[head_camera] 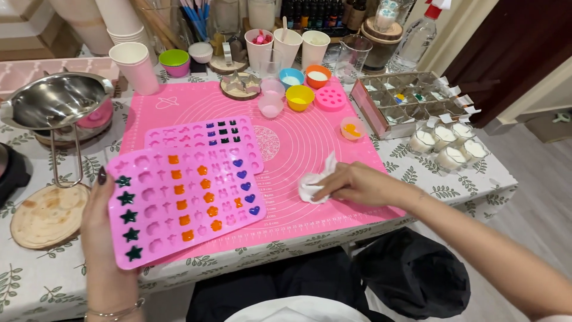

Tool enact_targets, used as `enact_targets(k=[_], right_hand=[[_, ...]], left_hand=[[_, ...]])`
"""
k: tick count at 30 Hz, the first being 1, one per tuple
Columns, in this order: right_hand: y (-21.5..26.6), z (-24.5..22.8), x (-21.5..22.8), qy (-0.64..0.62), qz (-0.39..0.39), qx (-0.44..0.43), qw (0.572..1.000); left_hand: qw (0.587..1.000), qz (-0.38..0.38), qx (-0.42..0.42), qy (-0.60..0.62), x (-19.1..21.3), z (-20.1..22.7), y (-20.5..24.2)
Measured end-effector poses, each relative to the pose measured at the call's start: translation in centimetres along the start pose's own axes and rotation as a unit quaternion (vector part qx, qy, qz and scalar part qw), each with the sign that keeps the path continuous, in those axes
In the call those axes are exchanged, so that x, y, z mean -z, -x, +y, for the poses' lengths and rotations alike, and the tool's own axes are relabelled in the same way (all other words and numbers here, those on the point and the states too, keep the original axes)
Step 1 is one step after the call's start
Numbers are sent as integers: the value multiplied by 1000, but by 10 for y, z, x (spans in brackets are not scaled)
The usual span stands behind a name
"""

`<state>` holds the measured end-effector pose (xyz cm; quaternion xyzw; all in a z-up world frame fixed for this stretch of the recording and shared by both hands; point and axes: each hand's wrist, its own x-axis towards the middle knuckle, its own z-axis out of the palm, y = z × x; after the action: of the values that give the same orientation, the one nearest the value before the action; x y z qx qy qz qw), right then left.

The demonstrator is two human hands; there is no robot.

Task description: The person presses small colored wax shapes out of pink silicone molds onto the table, flexing and bending each mold to release the shapes. They occasionally wipe their hands with a tissue and reposition the molds while working through the cavities one at a time.

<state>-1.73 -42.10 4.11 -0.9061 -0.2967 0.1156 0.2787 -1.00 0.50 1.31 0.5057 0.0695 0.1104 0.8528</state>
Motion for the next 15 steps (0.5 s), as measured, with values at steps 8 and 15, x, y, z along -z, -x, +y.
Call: enact_targets(k=[8, 15], right_hand=[[-21, 3, 32, -145, 106, -162, 970], [-97, 22, -26, 67, 186, -3, 980]], left_hand=[[996, -25, 36, 71, 38, -11, -8], [999, -13, 0, 46, 30, -9, -1]])
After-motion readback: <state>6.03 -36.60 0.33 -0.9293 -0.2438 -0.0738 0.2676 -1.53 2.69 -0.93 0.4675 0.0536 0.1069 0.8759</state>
